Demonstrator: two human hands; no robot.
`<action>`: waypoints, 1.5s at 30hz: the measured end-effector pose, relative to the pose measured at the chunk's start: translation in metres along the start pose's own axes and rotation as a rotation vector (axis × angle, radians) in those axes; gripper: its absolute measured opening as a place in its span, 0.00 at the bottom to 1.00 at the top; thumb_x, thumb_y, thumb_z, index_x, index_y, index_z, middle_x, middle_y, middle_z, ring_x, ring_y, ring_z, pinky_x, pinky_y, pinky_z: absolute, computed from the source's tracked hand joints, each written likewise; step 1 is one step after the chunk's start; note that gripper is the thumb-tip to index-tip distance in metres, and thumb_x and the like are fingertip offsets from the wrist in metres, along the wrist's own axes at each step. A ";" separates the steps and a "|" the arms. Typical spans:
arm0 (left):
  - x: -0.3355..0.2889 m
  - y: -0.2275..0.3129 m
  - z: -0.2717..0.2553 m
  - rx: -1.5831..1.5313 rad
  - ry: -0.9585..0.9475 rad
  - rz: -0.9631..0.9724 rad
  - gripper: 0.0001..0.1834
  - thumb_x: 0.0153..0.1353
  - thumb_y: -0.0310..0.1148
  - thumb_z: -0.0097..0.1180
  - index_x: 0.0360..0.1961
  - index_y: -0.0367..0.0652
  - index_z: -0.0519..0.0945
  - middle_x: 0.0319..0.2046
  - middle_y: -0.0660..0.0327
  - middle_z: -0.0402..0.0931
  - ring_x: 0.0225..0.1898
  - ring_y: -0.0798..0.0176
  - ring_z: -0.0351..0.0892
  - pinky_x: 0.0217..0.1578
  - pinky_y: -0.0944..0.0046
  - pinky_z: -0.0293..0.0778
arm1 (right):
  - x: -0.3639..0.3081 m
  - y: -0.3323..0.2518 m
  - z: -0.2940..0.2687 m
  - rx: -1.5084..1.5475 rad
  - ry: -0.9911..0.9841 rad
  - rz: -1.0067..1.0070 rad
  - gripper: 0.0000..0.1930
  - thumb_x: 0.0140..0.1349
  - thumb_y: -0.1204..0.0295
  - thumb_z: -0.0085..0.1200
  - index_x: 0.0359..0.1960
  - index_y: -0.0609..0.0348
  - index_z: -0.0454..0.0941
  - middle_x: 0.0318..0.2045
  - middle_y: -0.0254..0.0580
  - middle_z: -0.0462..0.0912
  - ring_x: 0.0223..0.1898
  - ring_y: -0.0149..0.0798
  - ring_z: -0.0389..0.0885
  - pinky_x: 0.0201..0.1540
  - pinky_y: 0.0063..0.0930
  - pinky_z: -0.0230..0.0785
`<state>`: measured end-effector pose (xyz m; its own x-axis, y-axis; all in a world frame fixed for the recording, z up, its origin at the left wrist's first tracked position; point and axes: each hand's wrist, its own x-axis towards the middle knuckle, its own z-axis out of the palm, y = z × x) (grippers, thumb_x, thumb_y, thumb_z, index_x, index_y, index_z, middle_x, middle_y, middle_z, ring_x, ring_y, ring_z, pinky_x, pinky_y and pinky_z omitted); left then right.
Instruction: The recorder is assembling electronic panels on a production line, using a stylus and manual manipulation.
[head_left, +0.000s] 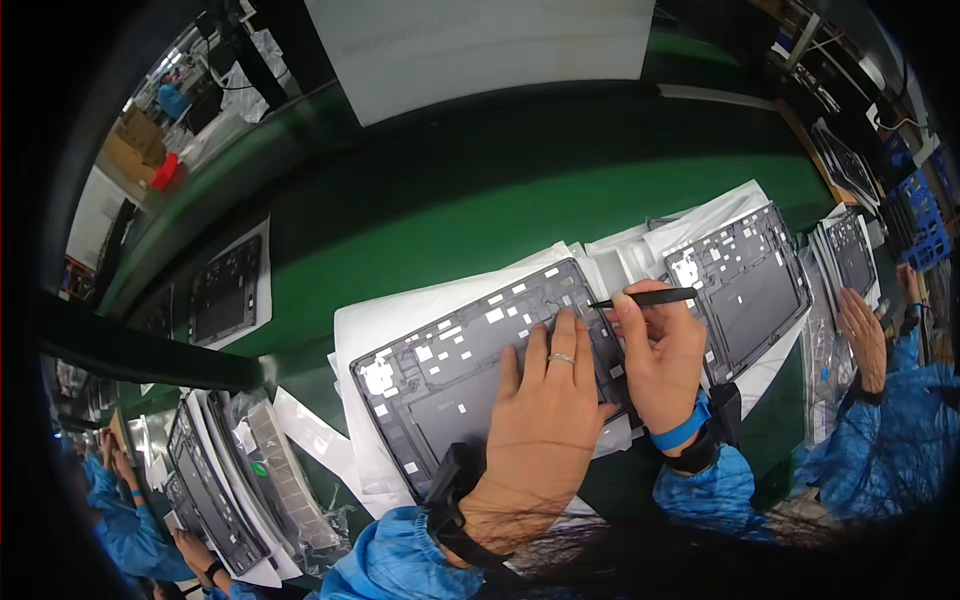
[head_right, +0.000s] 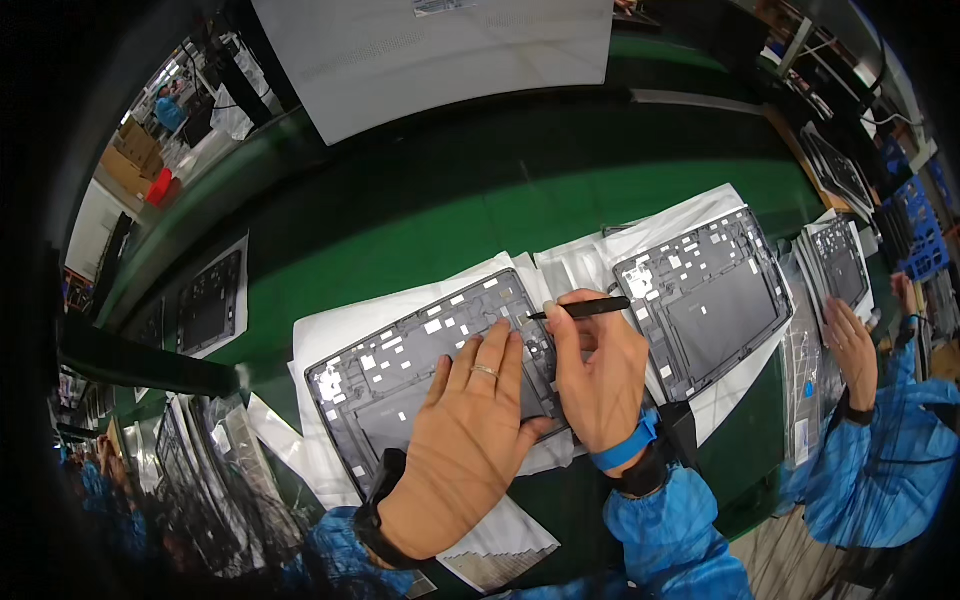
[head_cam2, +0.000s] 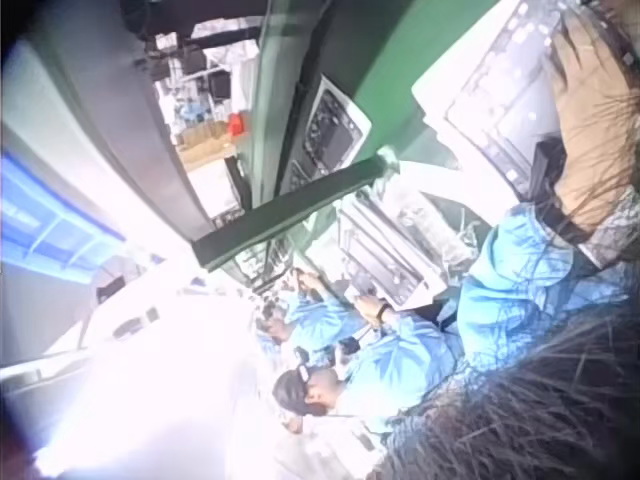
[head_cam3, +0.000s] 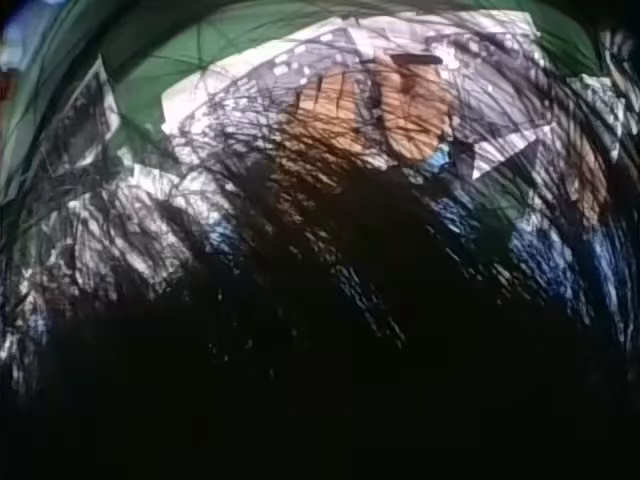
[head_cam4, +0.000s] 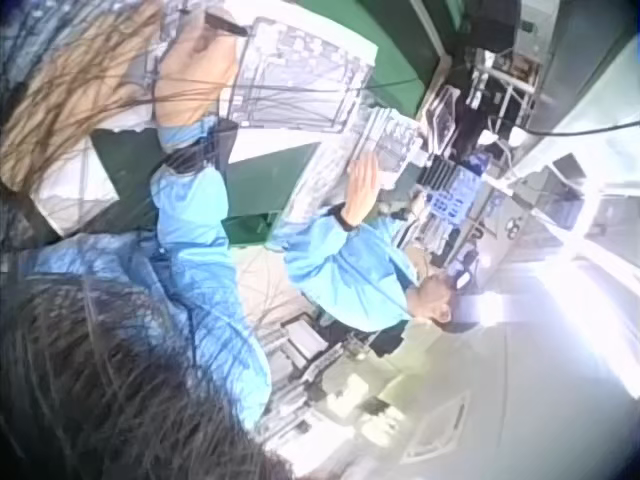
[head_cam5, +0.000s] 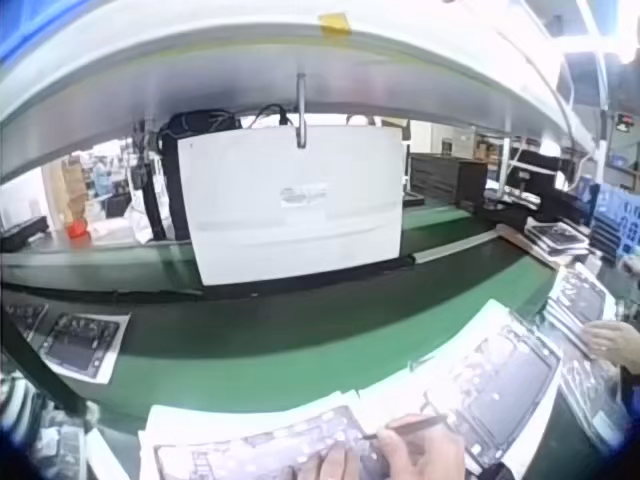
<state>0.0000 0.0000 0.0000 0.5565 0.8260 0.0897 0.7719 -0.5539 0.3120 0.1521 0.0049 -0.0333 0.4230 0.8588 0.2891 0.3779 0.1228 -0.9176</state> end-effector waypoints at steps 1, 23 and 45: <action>0.000 0.001 0.000 0.017 0.000 -0.002 0.49 0.53 0.51 0.74 0.70 0.33 0.70 0.70 0.52 0.66 0.68 0.46 0.70 0.67 0.38 0.69 | 0.000 0.000 0.001 -0.033 0.009 -0.015 0.09 0.72 0.74 0.60 0.48 0.68 0.79 0.32 0.45 0.87 0.31 0.35 0.87 0.35 0.26 0.78; -0.001 0.006 0.013 0.312 0.046 0.082 0.55 0.55 0.70 0.62 0.74 0.43 0.66 0.72 0.51 0.67 0.69 0.45 0.66 0.63 0.18 0.60 | -0.008 -0.013 -0.010 0.160 0.011 -0.003 0.10 0.78 0.71 0.52 0.55 0.61 0.80 0.33 0.32 0.77 0.29 0.23 0.72 0.31 0.19 0.65; -0.107 -0.108 -0.051 -0.698 0.557 -0.717 0.12 0.81 0.39 0.48 0.45 0.41 0.72 0.30 0.63 0.69 0.31 0.69 0.70 0.33 0.65 0.69 | -0.018 0.021 0.002 0.154 -0.043 0.034 0.08 0.76 0.77 0.53 0.53 0.64 0.73 0.45 0.40 0.77 0.49 0.30 0.75 0.58 0.24 0.67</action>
<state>-0.1584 -0.0233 0.0046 -0.2903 0.9564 0.0316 0.4213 0.0981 0.9016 0.1508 -0.0070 -0.0581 0.3964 0.8838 0.2484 0.2323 0.1653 -0.9585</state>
